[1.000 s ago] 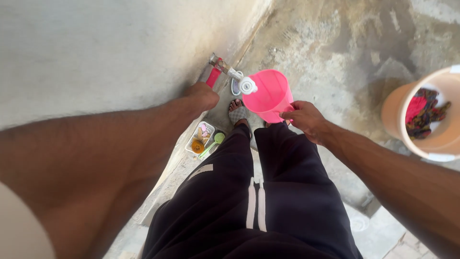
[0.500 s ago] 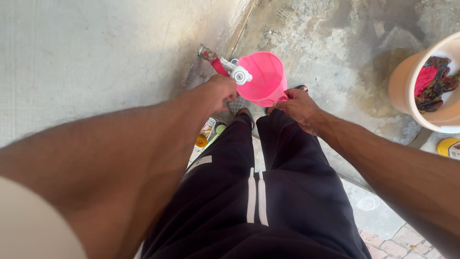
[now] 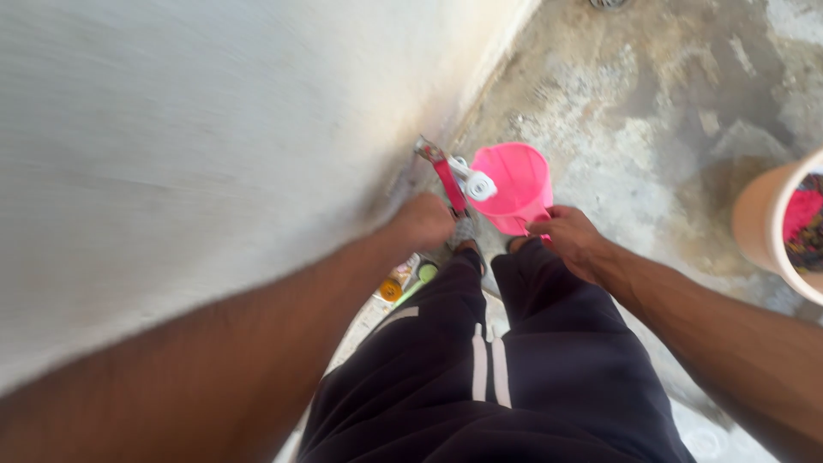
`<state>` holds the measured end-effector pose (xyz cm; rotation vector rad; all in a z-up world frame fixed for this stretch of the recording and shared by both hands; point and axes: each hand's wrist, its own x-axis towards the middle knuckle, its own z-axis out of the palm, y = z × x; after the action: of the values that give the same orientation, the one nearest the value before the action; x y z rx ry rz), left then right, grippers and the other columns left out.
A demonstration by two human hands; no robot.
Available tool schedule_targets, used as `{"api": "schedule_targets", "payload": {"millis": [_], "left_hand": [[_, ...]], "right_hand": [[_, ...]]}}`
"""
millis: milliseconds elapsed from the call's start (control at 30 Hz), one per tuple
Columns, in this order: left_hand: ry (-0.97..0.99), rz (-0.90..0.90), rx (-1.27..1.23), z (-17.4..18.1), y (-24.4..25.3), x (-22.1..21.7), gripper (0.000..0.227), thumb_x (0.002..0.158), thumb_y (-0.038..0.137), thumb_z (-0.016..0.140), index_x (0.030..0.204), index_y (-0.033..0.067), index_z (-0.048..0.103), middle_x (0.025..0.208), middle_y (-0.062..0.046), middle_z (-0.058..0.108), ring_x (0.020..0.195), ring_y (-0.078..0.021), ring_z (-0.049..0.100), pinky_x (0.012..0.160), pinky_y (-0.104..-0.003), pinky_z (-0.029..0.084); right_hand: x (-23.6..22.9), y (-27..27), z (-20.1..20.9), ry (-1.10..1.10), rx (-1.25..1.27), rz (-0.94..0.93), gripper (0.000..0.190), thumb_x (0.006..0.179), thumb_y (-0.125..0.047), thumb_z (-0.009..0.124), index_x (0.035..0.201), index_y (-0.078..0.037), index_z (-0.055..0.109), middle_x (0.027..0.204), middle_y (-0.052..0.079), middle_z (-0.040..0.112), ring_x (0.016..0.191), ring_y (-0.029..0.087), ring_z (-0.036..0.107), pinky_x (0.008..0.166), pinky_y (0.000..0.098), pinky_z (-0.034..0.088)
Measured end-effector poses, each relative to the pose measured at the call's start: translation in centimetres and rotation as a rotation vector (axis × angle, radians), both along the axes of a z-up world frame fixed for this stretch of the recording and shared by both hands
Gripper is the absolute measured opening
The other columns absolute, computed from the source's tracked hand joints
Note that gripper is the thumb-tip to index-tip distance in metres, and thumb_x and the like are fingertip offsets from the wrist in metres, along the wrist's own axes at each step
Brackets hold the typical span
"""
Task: Filling a mug with water from an outdoor tap and pouring it onto potted plants in a backyard.
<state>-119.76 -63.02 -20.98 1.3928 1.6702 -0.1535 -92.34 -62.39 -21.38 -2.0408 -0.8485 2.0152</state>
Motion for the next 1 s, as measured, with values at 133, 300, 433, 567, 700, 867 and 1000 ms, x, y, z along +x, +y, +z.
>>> {"api": "schedule_targets", "payload": {"millis": [133, 300, 433, 567, 700, 867, 1000], "left_hand": [[0.005, 0.086, -0.099, 7.1, -2.0, -0.8, 0.020, 0.084, 0.021, 0.067, 0.089, 0.0062, 0.080, 0.092, -0.020, 0.074, 0.090, -0.0359, 0.073, 0.082, -0.043, 0.057], [-0.043, 0.359, -0.238, 13.2, -2.7, -2.2, 0.025, 0.087, 0.030, 0.070, 0.099, 0.0088, 0.075, 0.100, -0.011, 0.076, 0.096, -0.0252, 0.072, 0.089, -0.040, 0.055], [-0.036, 0.408, -0.263, 14.6, -2.5, -2.8, 0.025, 0.089, 0.031, 0.069, 0.104, 0.0110, 0.073, 0.106, -0.011, 0.076, 0.102, -0.0236, 0.071, 0.093, -0.040, 0.053], [-0.043, 0.416, -0.249, 15.3, -2.4, -3.0, 0.028, 0.090, 0.032, 0.069, 0.107, 0.0103, 0.073, 0.113, -0.011, 0.075, 0.108, -0.0237, 0.070, 0.097, -0.040, 0.052], [-0.066, 0.438, -0.242, 16.1, -2.4, -2.9, 0.029, 0.090, 0.032, 0.068, 0.109, 0.0106, 0.073, 0.115, -0.011, 0.074, 0.110, -0.0233, 0.069, 0.098, -0.040, 0.052], [-0.053, 0.432, -0.241, 17.0, -3.0, -2.9, 0.031, 0.091, 0.033, 0.067, 0.111, 0.0099, 0.072, 0.116, -0.011, 0.073, 0.112, -0.0229, 0.069, 0.099, -0.041, 0.051], [-0.059, 0.431, -0.262, 17.7, -3.4, -2.7, 0.032, 0.093, 0.034, 0.066, 0.112, 0.0093, 0.070, 0.116, -0.011, 0.073, 0.111, -0.0229, 0.068, 0.098, -0.042, 0.051]], "right_hand": [[-0.9, 0.1, -1.2, -0.027, -0.017, -0.090, 0.025, 0.090, -0.010, 0.071, 0.115, -0.007, 0.067, 0.104, 0.004, 0.069, 0.093, 0.012, 0.059, 0.081, 0.0287, 0.046], [-1.1, 0.2, -2.8, -0.025, -0.009, -0.096, 0.024, 0.088, -0.008, 0.072, 0.112, -0.003, 0.070, 0.104, 0.009, 0.071, 0.093, 0.016, 0.059, 0.084, 0.0325, 0.045], [-1.8, 0.4, -0.6, -0.035, -0.045, -0.087, 0.023, 0.090, -0.008, 0.071, 0.112, -0.002, 0.068, 0.105, 0.009, 0.071, 0.095, 0.016, 0.060, 0.087, 0.0321, 0.046], [-1.6, 0.0, -0.4, -0.019, -0.057, -0.056, 0.028, 0.091, -0.007, 0.069, 0.117, -0.001, 0.068, 0.106, 0.010, 0.071, 0.094, 0.017, 0.062, 0.086, 0.0326, 0.050], [-1.2, 0.1, -0.8, 0.009, -0.056, -0.039, 0.033, 0.091, -0.007, 0.068, 0.123, 0.001, 0.067, 0.107, 0.011, 0.070, 0.096, 0.018, 0.062, 0.087, 0.0328, 0.050], [-1.1, 0.4, -0.1, -0.008, -0.052, 0.004, 0.034, 0.092, -0.008, 0.068, 0.125, -0.003, 0.067, 0.110, 0.007, 0.070, 0.100, 0.015, 0.058, 0.090, 0.0319, 0.045], [-0.4, 0.3, -0.8, -0.007, -0.046, 0.023, 0.033, 0.091, -0.008, 0.069, 0.123, -0.004, 0.067, 0.107, 0.006, 0.070, 0.097, 0.014, 0.058, 0.088, 0.0307, 0.045]]}}
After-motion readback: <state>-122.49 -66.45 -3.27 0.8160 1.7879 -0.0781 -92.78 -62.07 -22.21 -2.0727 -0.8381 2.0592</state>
